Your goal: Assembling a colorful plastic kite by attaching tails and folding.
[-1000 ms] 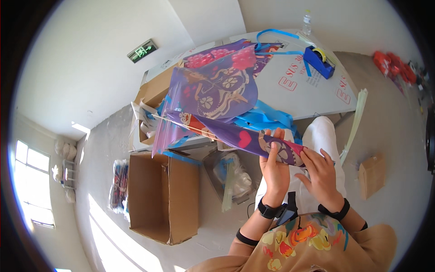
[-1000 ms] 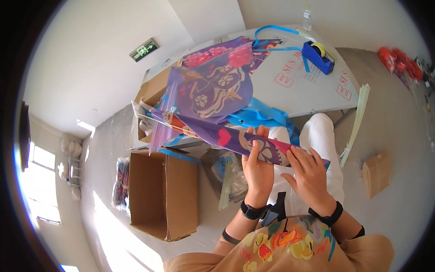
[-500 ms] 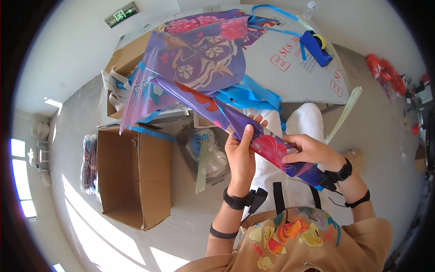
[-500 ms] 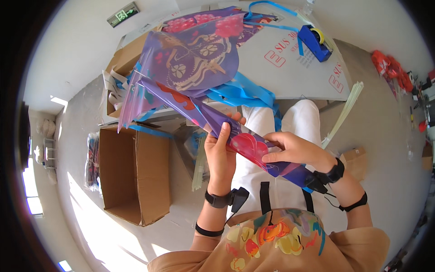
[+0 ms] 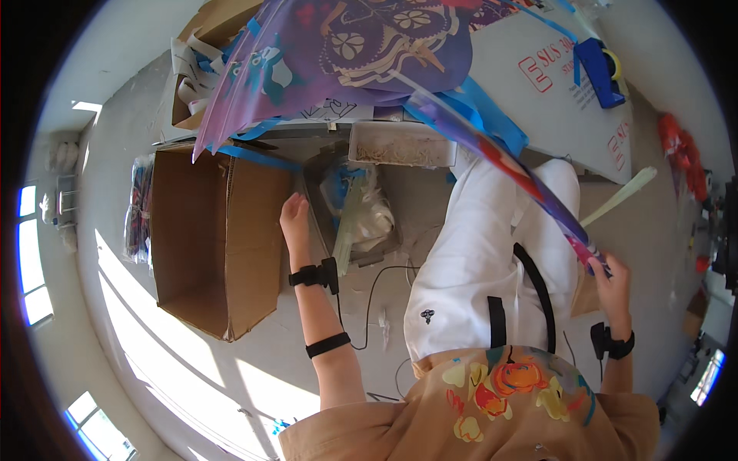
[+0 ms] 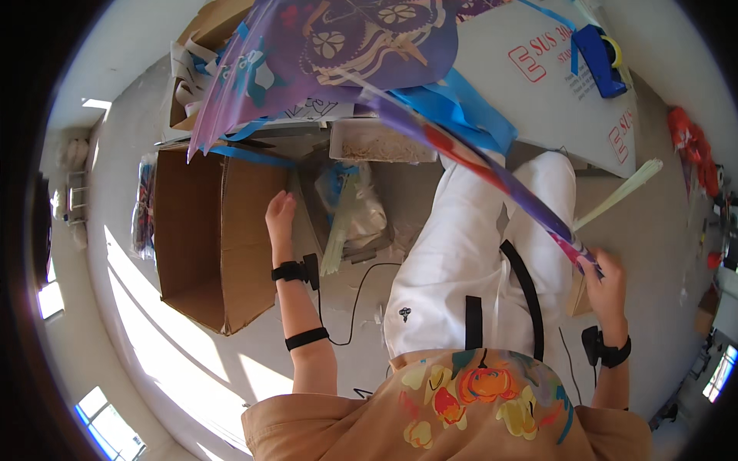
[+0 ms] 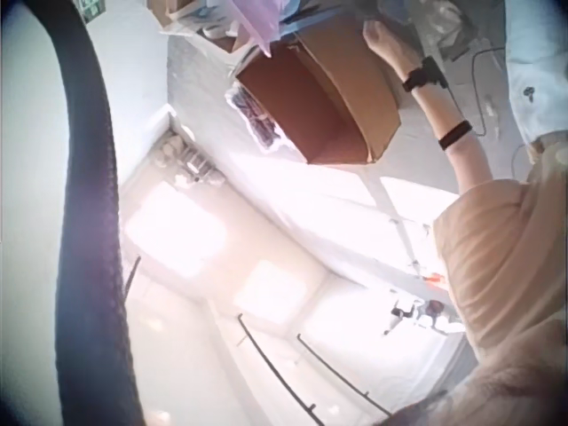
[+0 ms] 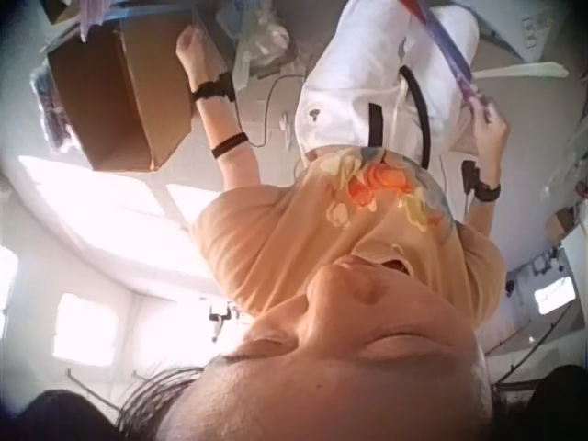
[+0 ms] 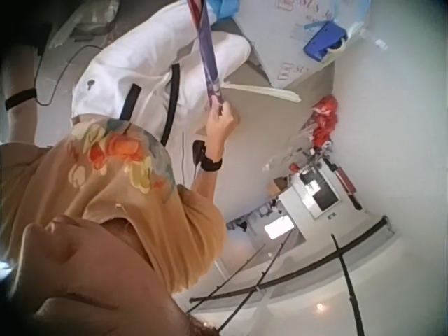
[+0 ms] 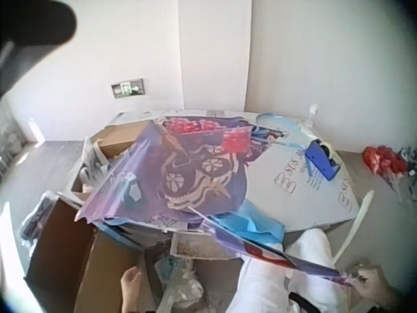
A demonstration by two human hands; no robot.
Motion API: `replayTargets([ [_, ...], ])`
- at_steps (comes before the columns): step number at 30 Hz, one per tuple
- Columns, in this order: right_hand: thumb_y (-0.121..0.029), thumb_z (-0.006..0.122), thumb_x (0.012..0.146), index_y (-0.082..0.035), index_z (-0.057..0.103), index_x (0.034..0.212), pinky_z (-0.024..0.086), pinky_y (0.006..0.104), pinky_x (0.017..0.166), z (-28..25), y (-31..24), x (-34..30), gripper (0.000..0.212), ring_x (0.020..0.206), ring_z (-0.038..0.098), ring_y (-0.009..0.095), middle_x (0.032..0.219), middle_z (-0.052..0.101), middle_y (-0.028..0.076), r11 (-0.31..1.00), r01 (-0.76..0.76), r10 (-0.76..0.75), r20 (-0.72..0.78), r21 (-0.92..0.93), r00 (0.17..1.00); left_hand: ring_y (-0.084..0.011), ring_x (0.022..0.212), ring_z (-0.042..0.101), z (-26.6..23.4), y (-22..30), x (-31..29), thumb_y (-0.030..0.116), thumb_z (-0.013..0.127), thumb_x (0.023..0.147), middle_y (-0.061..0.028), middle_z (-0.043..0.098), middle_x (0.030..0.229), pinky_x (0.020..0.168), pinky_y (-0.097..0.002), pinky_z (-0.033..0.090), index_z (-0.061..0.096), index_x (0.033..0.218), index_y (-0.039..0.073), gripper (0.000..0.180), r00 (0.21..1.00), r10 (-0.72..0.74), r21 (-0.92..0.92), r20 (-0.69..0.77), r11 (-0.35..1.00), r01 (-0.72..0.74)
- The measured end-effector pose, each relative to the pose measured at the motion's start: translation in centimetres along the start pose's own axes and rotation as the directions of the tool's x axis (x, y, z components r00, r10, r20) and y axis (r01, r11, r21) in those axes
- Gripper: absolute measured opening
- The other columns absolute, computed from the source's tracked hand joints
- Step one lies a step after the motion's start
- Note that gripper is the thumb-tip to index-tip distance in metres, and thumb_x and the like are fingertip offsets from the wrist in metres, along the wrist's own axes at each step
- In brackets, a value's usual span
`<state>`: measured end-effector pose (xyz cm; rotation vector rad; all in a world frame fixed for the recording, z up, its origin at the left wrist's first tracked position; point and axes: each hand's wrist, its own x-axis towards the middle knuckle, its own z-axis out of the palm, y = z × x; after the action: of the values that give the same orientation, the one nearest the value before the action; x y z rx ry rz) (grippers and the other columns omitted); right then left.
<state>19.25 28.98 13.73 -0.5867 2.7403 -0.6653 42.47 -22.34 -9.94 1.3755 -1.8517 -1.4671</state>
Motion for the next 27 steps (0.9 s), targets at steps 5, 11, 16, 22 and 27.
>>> replayTargets([
  [5,-0.015,0.066,0.097,0.002,0.067,0.101,0.045,0.0267,0.060,0.9,3.4,-8.1,0.017,0.067,0.055,0.008,0.075,0.064,0.003,0.917,-0.356,0.371,-0.058,0.180,0.927,-0.0265,0.115,0.065,5.9,-15.4,-2.8,0.022,0.064,0.095,-0.0184,0.069,0.122,0.096,-0.0340,0.050,0.065,0.130,0.004,0.040,0.747,-0.549,0.320,0.376,0.833,0.451],
  [11,-0.017,0.067,0.096,0.002,0.063,0.096,0.041,0.0253,0.057,1.4,3.4,-12.3,0.020,0.062,0.051,0.007,0.070,0.060,0.002,0.868,-0.491,0.497,-0.124,0.080,0.859,-0.0300,0.127,0.057,16.2,-21.2,-3.3,0.020,0.066,0.092,-0.0199,0.056,0.142,0.103,-0.0397,0.047,0.058,0.139,0.003,0.050,0.814,-0.453,0.050,0.364,0.882,0.469],
  [16,-0.017,0.067,0.096,0.003,0.060,0.093,0.041,0.0268,0.056,0.6,2.9,-13.9,0.021,0.063,0.051,0.008,0.070,0.060,0.005,0.844,-0.535,0.532,-0.154,0.026,0.832,-0.0341,0.106,0.068,16.9,-22.2,-1.7,0.013,0.069,0.088,-0.0247,0.065,0.124,0.088,-0.0423,0.055,0.061,0.134,-0.002,0.049,0.829,-0.552,0.463,0.088,0.760,0.457],
  [22,-0.016,0.067,0.096,0.005,0.060,0.094,0.042,0.0273,0.058,0.7,2.6,-14.2,0.022,0.063,0.050,0.010,0.070,0.059,0.007,0.849,-0.528,0.520,-0.191,0.009,0.833,-0.0321,0.081,0.072,13.9,-20.0,-2.0,0.001,0.077,0.079,-0.0242,0.072,0.097,0.070,-0.0404,0.060,0.067,0.103,-0.011,0.029,0.793,-0.549,-0.107,-0.266,0.834,0.541],
  [27,-0.016,0.067,0.097,0.005,0.062,0.098,0.043,0.0269,0.060,0.7,2.5,-13.3,0.022,0.065,0.049,0.009,0.071,0.059,0.007,0.916,-0.399,0.401,-0.131,0.045,0.907,-0.0266,0.077,0.071,10.9,-17.2,-2.7,0.003,0.080,0.083,-0.0188,0.070,0.088,0.068,-0.0363,0.059,0.060,0.090,-0.005,0.023,0.790,-0.611,-0.392,-0.048,0.739,0.548],
])
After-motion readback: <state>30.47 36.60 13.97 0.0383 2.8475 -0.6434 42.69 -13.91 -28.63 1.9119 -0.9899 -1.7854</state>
